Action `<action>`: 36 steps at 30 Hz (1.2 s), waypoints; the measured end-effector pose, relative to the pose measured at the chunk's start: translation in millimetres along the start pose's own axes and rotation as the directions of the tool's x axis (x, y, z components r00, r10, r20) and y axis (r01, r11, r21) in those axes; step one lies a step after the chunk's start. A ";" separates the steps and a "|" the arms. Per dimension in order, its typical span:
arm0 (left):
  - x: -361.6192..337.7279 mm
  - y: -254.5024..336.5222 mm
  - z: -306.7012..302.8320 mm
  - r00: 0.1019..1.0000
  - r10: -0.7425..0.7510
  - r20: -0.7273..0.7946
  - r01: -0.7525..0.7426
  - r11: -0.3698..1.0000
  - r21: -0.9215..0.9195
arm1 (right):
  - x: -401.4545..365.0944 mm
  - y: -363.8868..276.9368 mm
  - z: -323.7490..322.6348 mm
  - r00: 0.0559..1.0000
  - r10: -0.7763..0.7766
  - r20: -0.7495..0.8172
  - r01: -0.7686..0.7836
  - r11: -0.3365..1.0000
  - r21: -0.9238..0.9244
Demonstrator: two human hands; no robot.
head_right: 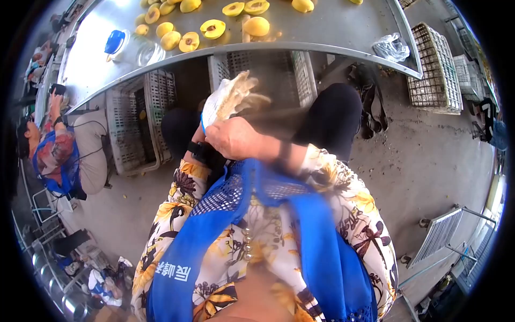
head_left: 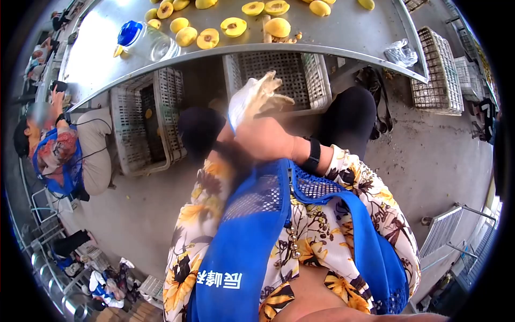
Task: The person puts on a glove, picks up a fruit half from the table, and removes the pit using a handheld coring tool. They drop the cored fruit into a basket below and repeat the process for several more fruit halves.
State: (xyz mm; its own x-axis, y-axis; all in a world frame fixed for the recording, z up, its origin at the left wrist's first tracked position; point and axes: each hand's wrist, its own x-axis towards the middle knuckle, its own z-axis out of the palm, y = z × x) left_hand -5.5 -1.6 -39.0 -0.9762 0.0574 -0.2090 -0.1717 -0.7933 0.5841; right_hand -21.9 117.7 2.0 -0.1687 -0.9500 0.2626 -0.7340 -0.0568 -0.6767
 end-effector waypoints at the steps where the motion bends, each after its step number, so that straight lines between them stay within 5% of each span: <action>1: 2.9 -2.0 3.4 1.000 0.017 0.013 -0.017 0.999 0.031 | -0.6 0.0 0.4 1.000 0.008 0.003 -0.007 0.999 -0.035; 2: 8.8 -7.2 11.0 0.988 0.142 0.060 -0.150 0.974 0.172 | 0.2 -2.1 0.1 0.997 0.067 0.026 -0.065 0.995 -0.082; 5: 23.7 15.7 16.5 0.997 -0.066 0.037 0.072 0.975 -0.211 | -10.0 11.3 4.1 0.994 0.029 -0.110 -0.027 0.999 0.018; 6: 19.5 21.5 17.3 0.997 0.075 0.012 -0.074 0.909 0.411 | -10.8 11.6 1.2 0.976 0.037 -0.215 -0.015 0.995 0.100; 7: 12.3 29.2 15.6 0.977 0.200 0.076 -0.163 0.467 0.869 | -11.9 11.3 -4.1 0.940 0.084 -0.330 -0.095 0.995 -0.019; 8: 4.2 37.1 14.9 0.945 0.256 0.201 -0.161 -0.168 0.972 | -12.8 10.5 -12.6 0.889 0.112 -0.444 -0.186 0.974 -0.126; 10: -9.8 49.9 45.4 0.924 0.335 0.182 0.093 -0.662 0.743 | -10.7 6.3 -41.2 0.799 0.148 -0.582 -0.313 0.930 -0.193; 11: -10.9 50.8 45.6 0.922 0.301 0.242 0.037 -0.693 0.720 | -10.2 10.1 -55.2 0.772 0.175 -0.611 -0.341 0.925 -0.167; 13: -12.3 50.9 40.7 0.873 0.197 0.447 -0.142 -0.773 0.618 | -23.2 43.4 -39.4 0.680 0.489 -0.547 -0.542 0.837 0.074; 15: -9.0 36.9 34.5 0.848 0.265 0.459 -0.062 -0.810 0.583 | -26.9 64.6 -30.2 0.624 0.600 -0.501 -0.537 0.795 0.283; 16: -7.1 32.6 33.3 0.833 0.300 0.466 -0.019 -0.825 0.565 | -30.0 71.3 -24.9 0.630 0.603 -0.490 -0.517 0.796 0.315; 19: -5.5 35.0 32.5 0.858 0.081 0.507 -0.130 -0.921 0.367 | -31.3 75.7 -17.6 0.617 0.627 -0.475 -0.492 0.779 0.389; 23: -14.9 34.0 38.0 0.905 0.187 0.381 -0.024 -0.874 0.486 | -31.5 80.4 -13.0 0.535 0.651 -0.538 -0.513 0.757 0.405; 26: -17.9 40.1 55.4 0.997 0.001 0.072 -0.032 -0.890 0.454 | -33.4 82.7 -10.7 0.511 0.697 -0.503 -0.565 0.713 0.414; 27: -16.5 25.4 33.5 0.972 0.175 0.155 -0.059 -0.456 0.888 | -33.5 83.8 -10.2 0.508 0.702 -0.499 -0.553 0.710 0.436; 28: -13.5 0.3 -7.7 0.925 0.361 0.114 -0.175 0.140 0.975 | -33.1 85.5 -10.1 0.506 0.707 -0.495 -0.540 0.706 0.458; 30: -11.7 -12.3 -23.0 0.870 0.489 -0.064 -0.342 0.692 0.636 | -33.7 94.4 -6.1 0.470 0.720 -0.510 -0.546 0.692 0.473; 34: -7.9 -26.9 -26.7 0.849 0.498 -0.179 -0.386 0.814 0.434 | -39.2 102.7 -5.0 0.435 0.752 -0.494 -0.582 0.654 0.482; 36: -5.1 -28.3 -33.9 0.819 0.571 -0.059 -0.441 0.692 0.572 | -41.2 107.2 -2.9 0.434 0.760 -0.483 -0.589 0.646 0.486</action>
State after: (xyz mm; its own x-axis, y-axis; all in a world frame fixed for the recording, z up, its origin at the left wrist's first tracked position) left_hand 8.9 0.0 -81.1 -0.8895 -0.4420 0.1160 0.2363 -0.2278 0.9446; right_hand -95.5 151.6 -79.4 -0.9492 -0.3074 -0.0681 -0.0545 0.3734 -0.9261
